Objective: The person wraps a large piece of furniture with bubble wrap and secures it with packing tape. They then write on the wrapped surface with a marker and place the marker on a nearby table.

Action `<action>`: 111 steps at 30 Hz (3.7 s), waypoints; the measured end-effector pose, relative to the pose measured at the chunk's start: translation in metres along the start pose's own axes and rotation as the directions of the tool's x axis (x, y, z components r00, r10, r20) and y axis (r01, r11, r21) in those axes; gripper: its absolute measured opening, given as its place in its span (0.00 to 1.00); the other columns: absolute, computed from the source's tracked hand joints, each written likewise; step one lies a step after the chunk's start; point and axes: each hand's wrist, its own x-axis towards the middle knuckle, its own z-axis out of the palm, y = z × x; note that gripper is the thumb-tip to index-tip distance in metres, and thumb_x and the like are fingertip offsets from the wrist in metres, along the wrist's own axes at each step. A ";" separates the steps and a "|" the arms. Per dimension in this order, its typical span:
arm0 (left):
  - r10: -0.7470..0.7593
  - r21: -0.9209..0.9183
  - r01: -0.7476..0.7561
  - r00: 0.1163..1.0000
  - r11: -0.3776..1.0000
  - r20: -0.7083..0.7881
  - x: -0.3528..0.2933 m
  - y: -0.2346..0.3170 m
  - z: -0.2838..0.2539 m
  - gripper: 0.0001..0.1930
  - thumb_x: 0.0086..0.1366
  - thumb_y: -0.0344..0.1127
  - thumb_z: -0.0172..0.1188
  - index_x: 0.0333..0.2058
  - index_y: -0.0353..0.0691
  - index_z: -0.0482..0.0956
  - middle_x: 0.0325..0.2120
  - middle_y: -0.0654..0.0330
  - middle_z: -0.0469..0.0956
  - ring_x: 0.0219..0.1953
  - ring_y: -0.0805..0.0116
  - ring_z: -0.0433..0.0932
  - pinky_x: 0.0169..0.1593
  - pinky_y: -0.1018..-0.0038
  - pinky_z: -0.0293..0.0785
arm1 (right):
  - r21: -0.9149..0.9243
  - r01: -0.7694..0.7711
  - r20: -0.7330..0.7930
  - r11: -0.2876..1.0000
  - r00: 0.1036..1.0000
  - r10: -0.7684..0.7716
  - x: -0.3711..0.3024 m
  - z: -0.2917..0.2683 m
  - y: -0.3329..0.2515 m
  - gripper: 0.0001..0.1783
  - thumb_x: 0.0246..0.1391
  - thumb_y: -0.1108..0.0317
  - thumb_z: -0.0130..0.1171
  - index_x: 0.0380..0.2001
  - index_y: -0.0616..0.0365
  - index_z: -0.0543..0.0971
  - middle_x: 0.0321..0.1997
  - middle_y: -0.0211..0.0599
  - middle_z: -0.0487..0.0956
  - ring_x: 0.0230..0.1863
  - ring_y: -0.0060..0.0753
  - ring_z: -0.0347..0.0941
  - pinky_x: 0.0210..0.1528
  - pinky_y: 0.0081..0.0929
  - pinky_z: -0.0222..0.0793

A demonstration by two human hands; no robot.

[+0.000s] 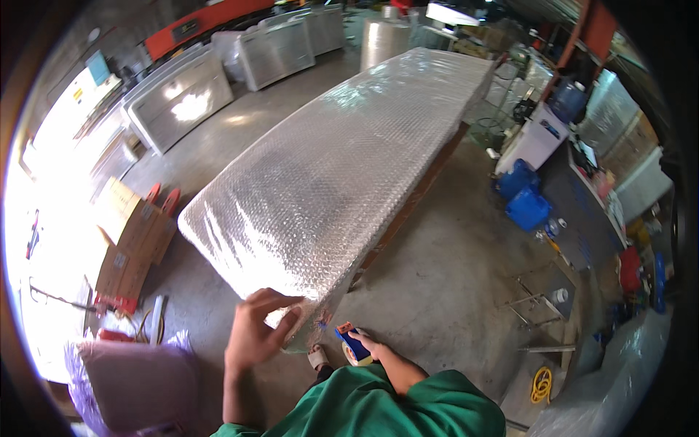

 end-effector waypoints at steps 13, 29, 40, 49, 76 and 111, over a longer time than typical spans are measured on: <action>0.145 0.370 -0.243 0.951 0.897 0.272 0.102 -0.091 0.018 0.40 0.71 0.59 0.45 0.73 0.40 0.51 0.74 0.41 0.44 0.77 0.45 0.37 0.76 0.53 0.30 | 0.604 0.577 -0.623 0.549 0.772 -0.126 -0.100 -0.007 0.050 0.25 0.61 0.36 0.54 0.37 0.47 0.79 0.25 0.36 0.80 0.22 0.38 0.78 0.33 0.37 0.79; 0.099 0.270 -0.198 0.935 0.942 0.340 0.105 -0.015 0.090 0.35 0.72 0.53 0.52 0.68 0.33 0.61 0.68 0.41 0.59 0.72 0.45 0.55 0.73 0.57 0.49 | 0.682 0.691 -0.691 0.238 0.716 -0.100 -0.123 -0.175 0.072 0.21 0.61 0.42 0.56 0.31 0.49 0.78 0.23 0.37 0.80 0.22 0.39 0.79 0.30 0.41 0.79; -0.051 0.153 -0.136 0.564 0.979 0.825 0.133 0.105 0.347 0.34 0.69 0.55 0.59 0.65 0.37 0.69 0.63 0.42 0.68 0.67 0.43 0.64 0.70 0.55 0.57 | 0.499 0.587 -0.797 0.638 0.600 0.072 -0.210 -0.347 -0.018 0.37 0.50 0.40 0.69 0.48 0.67 0.79 0.42 0.47 0.83 0.40 0.44 0.82 0.46 0.41 0.78; -0.112 0.157 -0.414 0.132 0.897 0.985 0.316 0.161 0.567 0.41 0.69 0.62 0.53 0.69 0.36 0.61 0.67 0.40 0.64 0.69 0.47 0.64 0.70 0.59 0.58 | 0.547 0.745 -0.825 0.382 0.402 0.398 -0.272 -0.499 0.009 0.36 0.51 0.44 0.66 0.49 0.69 0.77 0.43 0.49 0.82 0.38 0.46 0.83 0.40 0.44 0.80; -0.300 0.055 -0.546 -0.372 0.836 0.878 0.514 0.391 1.307 0.35 0.65 0.62 0.51 0.46 0.29 0.83 0.46 0.36 0.81 0.49 0.42 0.81 0.55 0.57 0.74 | 0.042 0.808 -0.998 0.587 0.010 0.058 -0.610 -1.047 -0.411 0.27 0.57 0.48 0.65 0.38 0.66 0.84 0.31 0.37 0.83 0.31 0.28 0.78 0.39 0.31 0.73; -0.578 0.592 0.253 0.674 0.765 0.459 0.658 0.347 1.501 0.26 0.65 0.52 0.53 0.44 0.32 0.84 0.45 0.41 0.82 0.51 0.49 0.79 0.52 0.57 0.74 | -0.977 -0.118 -0.074 0.179 -0.596 -0.800 -0.940 -1.374 -0.918 0.17 0.51 0.61 0.67 0.37 0.62 0.80 0.37 0.47 0.80 0.47 0.51 0.76 0.52 0.42 0.67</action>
